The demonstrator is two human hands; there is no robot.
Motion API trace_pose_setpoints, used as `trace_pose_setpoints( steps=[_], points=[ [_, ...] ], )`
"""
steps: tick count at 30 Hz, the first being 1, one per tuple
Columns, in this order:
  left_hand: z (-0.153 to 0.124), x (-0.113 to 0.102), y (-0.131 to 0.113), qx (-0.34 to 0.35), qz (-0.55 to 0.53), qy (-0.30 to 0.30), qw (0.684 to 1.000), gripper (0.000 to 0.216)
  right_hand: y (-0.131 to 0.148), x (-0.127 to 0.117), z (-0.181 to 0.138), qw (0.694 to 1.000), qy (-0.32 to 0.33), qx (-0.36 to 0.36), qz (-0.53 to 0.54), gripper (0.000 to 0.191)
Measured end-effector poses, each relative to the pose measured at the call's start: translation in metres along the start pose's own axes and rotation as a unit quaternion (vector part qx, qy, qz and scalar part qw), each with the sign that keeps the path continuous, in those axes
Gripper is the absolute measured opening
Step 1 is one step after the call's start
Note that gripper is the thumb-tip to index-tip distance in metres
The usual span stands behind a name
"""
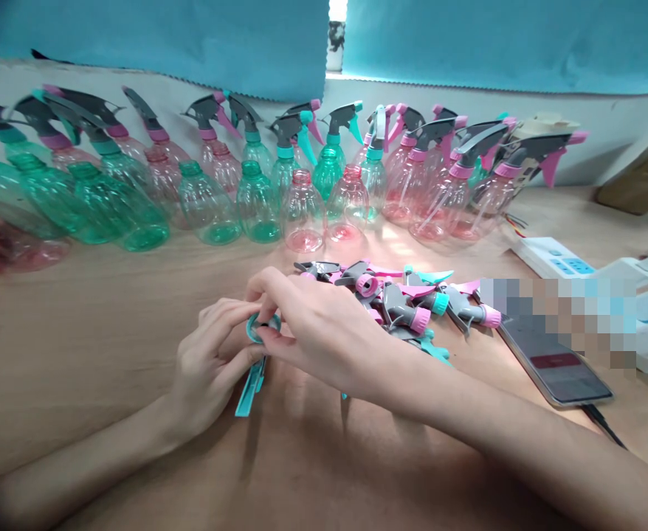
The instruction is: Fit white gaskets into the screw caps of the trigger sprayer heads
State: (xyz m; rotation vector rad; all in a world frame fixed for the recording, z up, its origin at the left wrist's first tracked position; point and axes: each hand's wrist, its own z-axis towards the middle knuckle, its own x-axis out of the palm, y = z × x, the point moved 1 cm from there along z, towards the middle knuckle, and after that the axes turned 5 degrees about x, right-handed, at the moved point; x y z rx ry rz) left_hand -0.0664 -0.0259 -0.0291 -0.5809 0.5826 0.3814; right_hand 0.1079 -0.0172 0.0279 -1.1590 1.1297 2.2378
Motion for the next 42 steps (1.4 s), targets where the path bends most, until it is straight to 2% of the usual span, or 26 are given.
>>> trace_pose_setpoints(
  steps=[3,6,15,19,22,28,34,37,40,42],
  points=[
    [0.001,0.0,-0.003,0.018,0.035,-0.012,0.999,0.026,0.0,-0.005,0.0,1.0,0.025,0.014,-0.007,0.015],
    [0.001,0.0,-0.005,0.035,0.073,-0.029,0.996,0.028,0.001,-0.011,-0.001,0.998,0.042,0.042,0.021,0.018],
    [-0.001,-0.001,-0.003,0.018,0.072,-0.044,0.996,0.025,0.008,0.0,0.0,0.973,0.039,0.156,0.167,0.031],
    [0.0,-0.002,-0.003,0.008,0.062,-0.048,0.997,0.026,0.005,0.002,0.0,0.955,0.024,0.183,0.232,0.036],
    [0.0,-0.002,-0.004,0.013,0.063,-0.042,0.997,0.028,0.003,0.0,0.0,0.961,0.02,0.17,0.219,0.037],
    [-0.001,-0.001,-0.004,0.016,0.051,-0.028,0.998,0.026,0.003,-0.003,0.001,0.983,0.012,0.137,0.118,0.035],
    [0.0,0.0,-0.003,0.02,0.052,-0.01,0.998,0.023,0.002,-0.005,-0.005,0.999,0.024,0.041,0.028,0.034],
    [-0.001,0.0,-0.006,0.027,0.065,-0.013,0.997,0.022,0.004,-0.005,-0.008,0.997,0.018,0.077,0.016,0.033],
    [-0.003,-0.001,-0.008,0.046,0.111,-0.036,0.992,0.023,0.004,-0.003,-0.006,0.981,0.036,0.15,0.119,0.029],
    [-0.005,-0.002,-0.008,0.061,0.145,-0.048,0.986,0.024,-0.001,-0.001,-0.003,0.954,0.077,0.202,0.209,0.025]
  ],
)
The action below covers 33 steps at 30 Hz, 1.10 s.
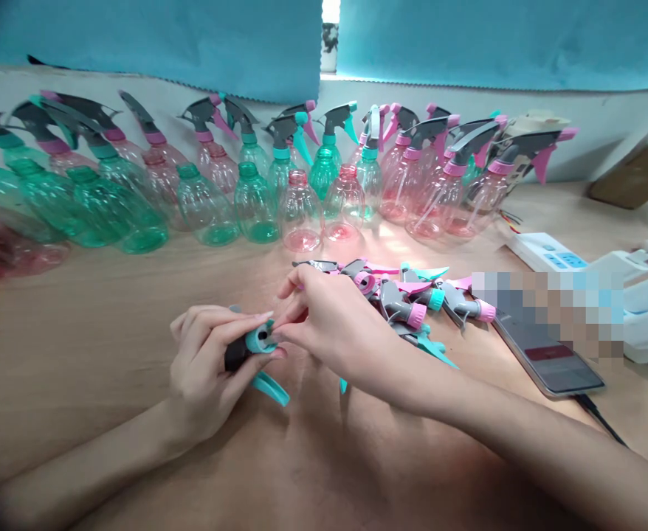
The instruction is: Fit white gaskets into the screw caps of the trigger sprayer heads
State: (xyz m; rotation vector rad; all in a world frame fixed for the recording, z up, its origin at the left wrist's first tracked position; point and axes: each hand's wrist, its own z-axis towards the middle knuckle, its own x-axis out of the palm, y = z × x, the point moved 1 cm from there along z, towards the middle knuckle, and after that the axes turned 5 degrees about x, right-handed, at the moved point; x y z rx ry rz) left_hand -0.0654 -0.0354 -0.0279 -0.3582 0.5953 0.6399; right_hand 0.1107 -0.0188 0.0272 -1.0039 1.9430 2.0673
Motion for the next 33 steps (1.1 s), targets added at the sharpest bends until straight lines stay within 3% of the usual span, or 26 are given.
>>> trace_pose_setpoints(
  steps=[5,8,10,12,16,27,30,33],
  points=[
    [-0.001,0.0,0.005,0.05,0.04,-0.022,0.998,0.025,-0.012,0.002,0.01,0.979,0.089,0.095,0.155,0.03],
    [0.0,0.0,0.008,0.061,0.046,-0.039,0.996,0.026,-0.011,0.007,0.008,0.973,0.064,0.069,0.209,0.032],
    [0.002,0.001,0.008,0.051,0.03,-0.037,0.998,0.024,-0.005,0.009,0.005,0.989,-0.005,0.004,0.15,0.027],
    [0.003,0.001,0.009,0.034,0.004,-0.028,0.999,0.022,0.0,0.01,0.001,0.994,-0.073,-0.074,0.025,0.021],
    [0.005,0.003,0.009,-0.017,-0.041,-0.014,0.999,0.025,0.003,0.005,-0.001,0.965,-0.107,-0.176,-0.16,0.018],
    [0.007,0.005,0.009,-0.058,-0.1,0.008,0.993,0.024,0.008,-0.003,-0.001,0.951,-0.056,-0.178,-0.247,0.009],
    [0.008,0.004,0.007,-0.078,-0.117,0.036,0.989,0.023,0.015,-0.018,-0.005,0.955,0.001,-0.178,-0.235,0.01],
    [0.01,0.004,0.005,-0.085,-0.122,0.068,0.986,0.028,0.024,-0.042,-0.015,0.957,-0.039,-0.181,-0.224,0.008]
  ],
)
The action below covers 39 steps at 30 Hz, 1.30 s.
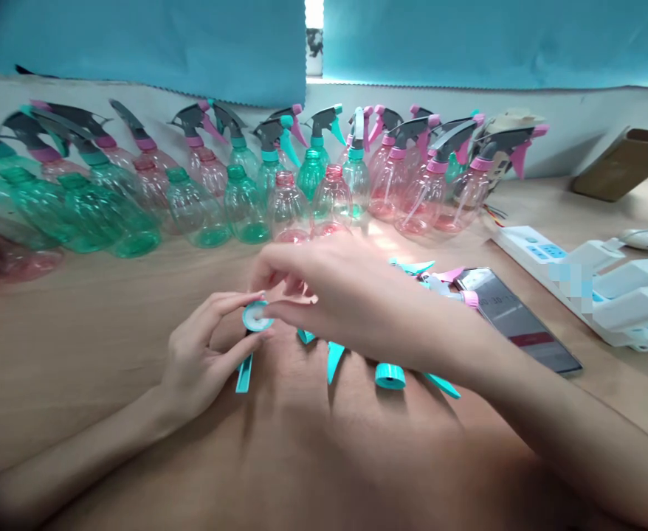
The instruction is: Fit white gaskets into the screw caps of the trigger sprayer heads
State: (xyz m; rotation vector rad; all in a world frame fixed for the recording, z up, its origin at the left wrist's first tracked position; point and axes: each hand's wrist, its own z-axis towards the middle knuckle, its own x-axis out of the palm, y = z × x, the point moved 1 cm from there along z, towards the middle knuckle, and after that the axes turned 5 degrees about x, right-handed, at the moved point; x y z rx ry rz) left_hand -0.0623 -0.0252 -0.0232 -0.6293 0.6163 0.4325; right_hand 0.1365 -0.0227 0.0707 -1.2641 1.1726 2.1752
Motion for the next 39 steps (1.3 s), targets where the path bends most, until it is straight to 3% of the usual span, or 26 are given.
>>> trace_pose_setpoints(
  steps=[2,5,11,18,22,25,29,34,39],
  points=[
    [0.003,0.0,-0.002,0.013,0.008,0.017,1.0,0.032,-0.002,-0.017,-0.007,0.999,-0.022,0.002,-0.027,0.008],
    [0.014,0.0,-0.008,0.041,0.031,0.02,0.998,0.032,-0.013,-0.033,-0.023,0.998,0.011,0.003,-0.062,0.017],
    [0.059,0.013,-0.024,0.111,0.056,0.008,0.992,0.034,-0.045,-0.047,-0.066,0.99,0.045,0.089,-0.101,0.026],
    [0.095,0.065,-0.049,0.196,0.048,0.144,0.969,0.039,-0.064,-0.053,-0.108,0.983,0.047,0.166,-0.065,0.033],
    [0.094,0.069,-0.054,0.206,0.038,0.154,0.966,0.031,-0.069,-0.039,-0.122,0.983,0.036,0.164,-0.081,0.045],
    [0.094,0.058,-0.039,0.175,0.049,0.13,0.975,0.023,-0.071,-0.016,-0.122,0.986,-0.013,0.124,-0.113,0.056],
    [0.095,0.038,0.002,0.131,0.086,0.129,0.979,0.025,-0.073,0.011,-0.103,0.977,-0.055,0.087,-0.185,0.078],
    [0.085,0.022,0.043,0.118,0.127,0.172,0.97,0.029,-0.071,0.023,-0.068,0.979,-0.004,0.041,-0.198,0.101],
    [0.076,0.024,0.044,0.156,0.131,0.228,0.952,0.041,-0.077,0.029,-0.054,0.979,0.028,0.045,-0.197,0.093]
  ],
)
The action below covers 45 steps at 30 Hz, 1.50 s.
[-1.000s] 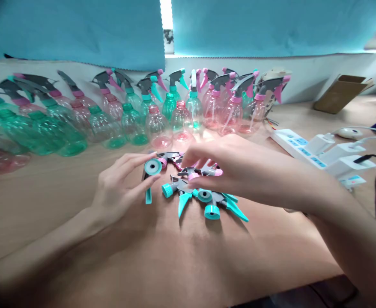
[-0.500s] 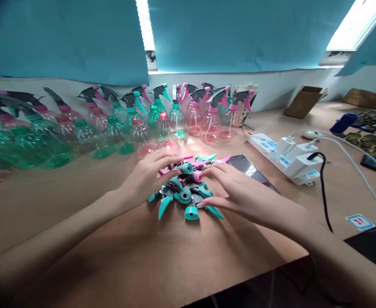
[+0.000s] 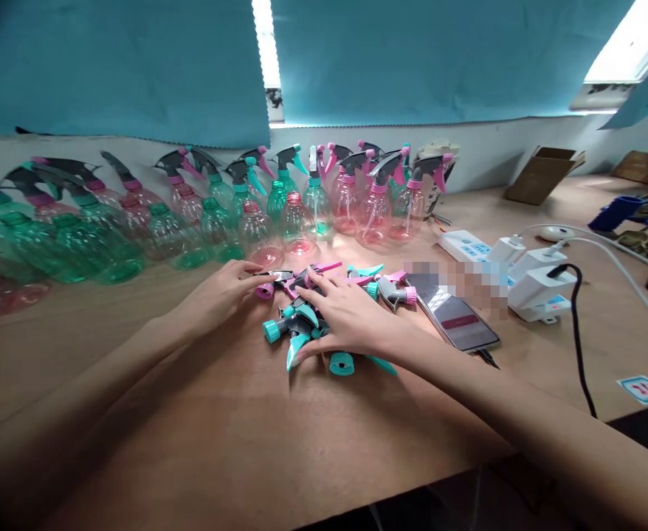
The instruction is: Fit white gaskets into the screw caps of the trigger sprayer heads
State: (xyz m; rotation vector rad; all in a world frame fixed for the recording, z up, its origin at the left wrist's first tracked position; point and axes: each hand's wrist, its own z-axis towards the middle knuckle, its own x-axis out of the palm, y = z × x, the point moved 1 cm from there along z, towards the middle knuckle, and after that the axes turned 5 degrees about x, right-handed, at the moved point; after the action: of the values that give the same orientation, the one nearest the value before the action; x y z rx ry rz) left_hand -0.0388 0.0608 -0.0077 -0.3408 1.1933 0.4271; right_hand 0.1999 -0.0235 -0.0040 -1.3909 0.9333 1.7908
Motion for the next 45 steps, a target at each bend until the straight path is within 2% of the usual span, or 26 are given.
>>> trace_pose_setpoints(
  steps=[7,15,20,23,26,29,34,41,45],
  points=[
    [0.013,0.001,-0.006,0.034,0.011,0.05,0.998,0.029,-0.012,0.001,-0.005,0.999,0.001,0.035,-0.02,0.087],
    [0.001,0.001,-0.012,0.031,0.013,0.051,0.998,0.02,-0.004,-0.001,-0.028,0.999,0.026,0.03,-0.016,0.073],
    [-0.001,0.006,-0.012,0.037,-0.002,0.048,0.998,0.035,0.002,0.008,-0.021,0.998,0.035,0.047,-0.006,0.085],
    [-0.002,0.008,-0.014,0.031,-0.01,0.044,0.998,0.026,0.002,0.007,-0.017,0.998,0.04,0.052,0.003,0.093],
    [-0.006,0.006,-0.016,0.008,-0.014,0.029,0.999,0.021,0.003,0.0,-0.023,0.997,0.042,0.057,0.008,0.09],
    [-0.014,0.001,-0.015,-0.02,-0.01,0.007,1.0,0.024,0.007,-0.006,-0.037,0.998,0.026,0.054,-0.006,0.094],
    [-0.028,-0.008,-0.018,-0.052,-0.001,-0.034,0.998,0.023,0.015,0.005,-0.049,0.998,0.011,0.038,-0.046,0.099],
    [-0.039,-0.01,-0.048,-0.046,0.001,-0.088,0.995,0.021,0.01,0.005,-0.046,0.996,-0.013,0.049,-0.071,0.089],
    [-0.042,-0.004,-0.061,-0.043,-0.002,-0.121,0.992,0.019,0.018,0.004,-0.044,0.997,-0.027,0.015,-0.073,0.082]
  ],
)
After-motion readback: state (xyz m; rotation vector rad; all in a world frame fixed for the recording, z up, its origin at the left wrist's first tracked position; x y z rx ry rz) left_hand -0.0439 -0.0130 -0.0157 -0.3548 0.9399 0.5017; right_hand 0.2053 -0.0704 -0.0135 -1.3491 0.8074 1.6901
